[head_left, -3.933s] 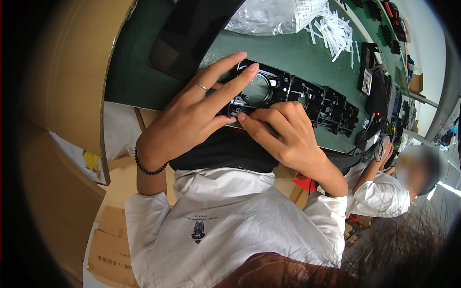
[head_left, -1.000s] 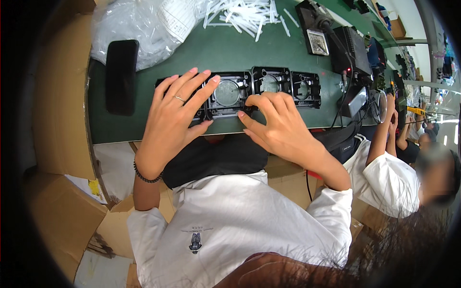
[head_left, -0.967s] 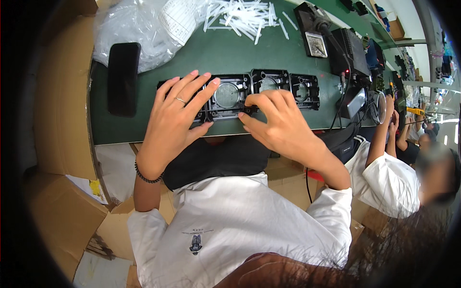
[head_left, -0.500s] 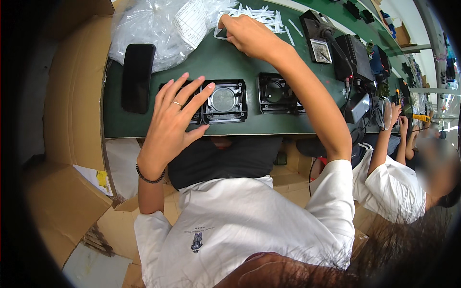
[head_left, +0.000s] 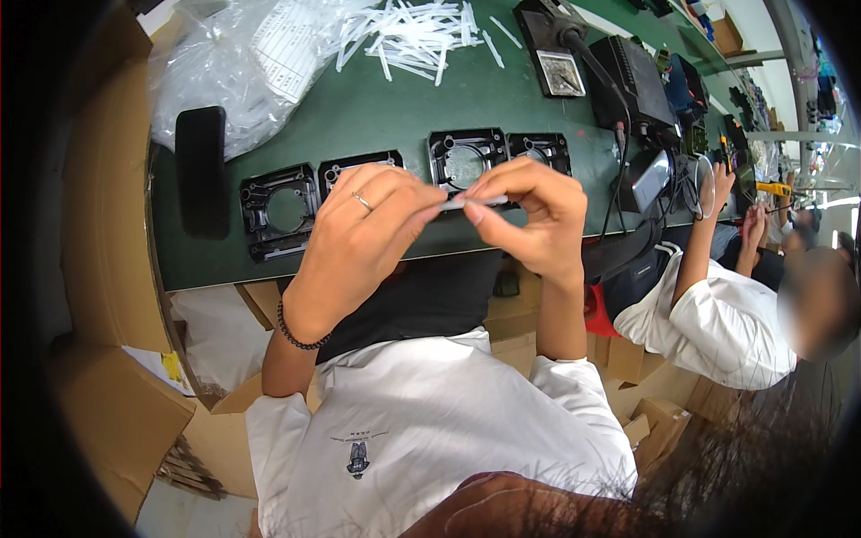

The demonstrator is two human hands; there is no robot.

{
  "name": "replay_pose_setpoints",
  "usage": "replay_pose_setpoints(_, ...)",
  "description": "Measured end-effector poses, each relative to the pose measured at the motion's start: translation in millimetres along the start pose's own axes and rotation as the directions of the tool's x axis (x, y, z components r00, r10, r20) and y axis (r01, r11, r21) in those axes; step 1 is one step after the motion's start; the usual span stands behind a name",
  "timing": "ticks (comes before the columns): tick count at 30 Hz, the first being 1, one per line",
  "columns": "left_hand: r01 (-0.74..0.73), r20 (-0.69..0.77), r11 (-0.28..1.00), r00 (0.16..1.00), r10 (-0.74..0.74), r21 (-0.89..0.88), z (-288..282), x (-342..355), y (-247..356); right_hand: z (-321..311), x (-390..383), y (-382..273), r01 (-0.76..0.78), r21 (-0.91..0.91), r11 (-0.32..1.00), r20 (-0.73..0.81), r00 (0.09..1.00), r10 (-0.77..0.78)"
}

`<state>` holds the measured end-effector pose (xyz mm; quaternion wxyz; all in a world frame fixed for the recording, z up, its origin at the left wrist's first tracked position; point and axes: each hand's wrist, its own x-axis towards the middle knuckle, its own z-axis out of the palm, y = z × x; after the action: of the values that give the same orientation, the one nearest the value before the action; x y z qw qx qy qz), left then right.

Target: Using a soldering iron to join or repair black plastic electronic housings on a workshop assembly line.

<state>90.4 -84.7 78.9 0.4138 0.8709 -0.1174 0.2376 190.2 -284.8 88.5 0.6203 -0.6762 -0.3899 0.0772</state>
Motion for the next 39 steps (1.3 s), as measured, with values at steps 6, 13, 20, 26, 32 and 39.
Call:
replay_pose_setpoints(6,-0.03,0.055,0.999,0.998,0.029,0.02,10.4,6.0,0.5,-15.0,-22.7,10.1,0.064,-0.162,0.985,-0.076,0.994,-0.077)
replay_pose_setpoints(13,-0.071,0.077,0.997,0.995,0.07,0.012,18.9,10.6,-2.0,-24.2,-24.2,11.9,0.08,-0.245,0.966,-0.045,0.995,-0.094)
replay_pose_setpoints(20,-0.051,0.217,0.984,0.976,0.012,0.172,17.4,18.7,-5.5,-44.9,-24.0,1.4,0.245,-0.624,0.742,0.261,0.96,-0.098)
replay_pose_setpoints(26,0.007,0.305,0.957,0.947,-0.099,0.29,22.6,21.8,-14.1,-45.7,-21.2,8.4,0.382,-0.714,0.587,0.446,0.894,-0.039)
replay_pose_setpoints(32,0.028,0.307,0.962,0.945,-0.114,0.27,22.9,18.1,-18.4,-40.7,-19.9,20.2,0.447,-0.688,0.572,0.512,0.858,-0.054)
replay_pose_setpoints(39,0.038,0.309,0.962,0.943,-0.124,0.269,22.7,19.2,-20.1,-41.1,-19.2,26.4,0.453,-0.7,0.552,0.516,0.856,-0.048)
